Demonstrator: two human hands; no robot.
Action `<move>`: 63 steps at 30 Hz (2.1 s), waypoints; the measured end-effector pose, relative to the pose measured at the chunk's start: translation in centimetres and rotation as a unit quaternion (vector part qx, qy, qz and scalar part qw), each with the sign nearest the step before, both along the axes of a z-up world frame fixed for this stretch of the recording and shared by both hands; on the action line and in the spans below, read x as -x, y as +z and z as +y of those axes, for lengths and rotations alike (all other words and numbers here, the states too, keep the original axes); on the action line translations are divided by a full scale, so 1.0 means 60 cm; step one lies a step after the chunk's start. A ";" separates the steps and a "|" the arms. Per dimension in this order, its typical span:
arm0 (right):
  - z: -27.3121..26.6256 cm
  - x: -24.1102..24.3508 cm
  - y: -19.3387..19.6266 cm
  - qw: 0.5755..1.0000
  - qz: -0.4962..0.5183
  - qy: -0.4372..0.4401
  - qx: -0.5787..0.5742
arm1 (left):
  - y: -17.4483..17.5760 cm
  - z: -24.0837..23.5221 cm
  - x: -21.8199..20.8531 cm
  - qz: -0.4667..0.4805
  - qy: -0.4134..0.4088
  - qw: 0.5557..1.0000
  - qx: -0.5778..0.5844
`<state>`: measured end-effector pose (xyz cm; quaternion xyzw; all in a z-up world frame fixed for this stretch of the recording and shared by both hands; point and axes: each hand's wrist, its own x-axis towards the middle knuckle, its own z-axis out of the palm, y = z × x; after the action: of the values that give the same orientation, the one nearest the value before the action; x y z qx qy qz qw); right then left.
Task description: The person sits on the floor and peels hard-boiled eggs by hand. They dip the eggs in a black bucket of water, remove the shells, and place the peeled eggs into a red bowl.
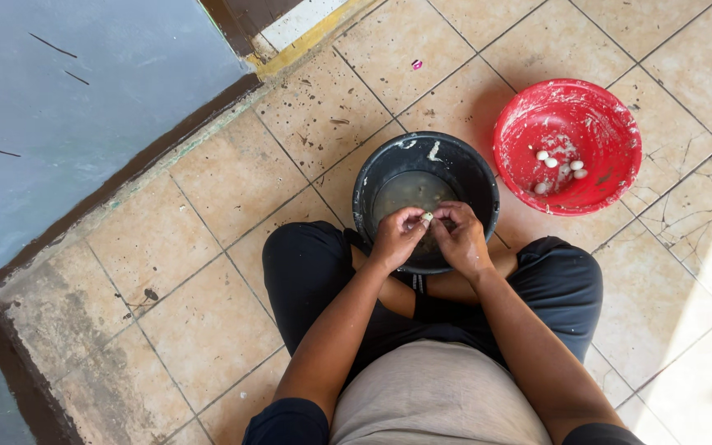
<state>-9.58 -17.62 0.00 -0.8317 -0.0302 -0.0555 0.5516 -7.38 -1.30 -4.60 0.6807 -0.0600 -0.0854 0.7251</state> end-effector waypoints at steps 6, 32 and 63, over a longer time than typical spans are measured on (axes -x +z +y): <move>0.003 -0.014 0.025 0.997 -0.015 -0.014 0.079 | 0.039 0.002 -0.001 -0.002 0.017 0.997 -0.069; -0.021 -0.052 -0.003 0.990 0.098 0.033 -0.096 | 0.014 0.028 -0.028 0.210 -0.074 0.948 0.226; 0.022 -0.042 0.107 0.996 -0.015 0.068 0.064 | 0.014 0.040 -0.032 0.190 -0.088 0.905 0.369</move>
<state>-7.06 -16.30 6.41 -0.8603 -0.0987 -0.0282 0.4993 -5.46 1.07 -3.74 0.3272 -0.0083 -0.2486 0.9116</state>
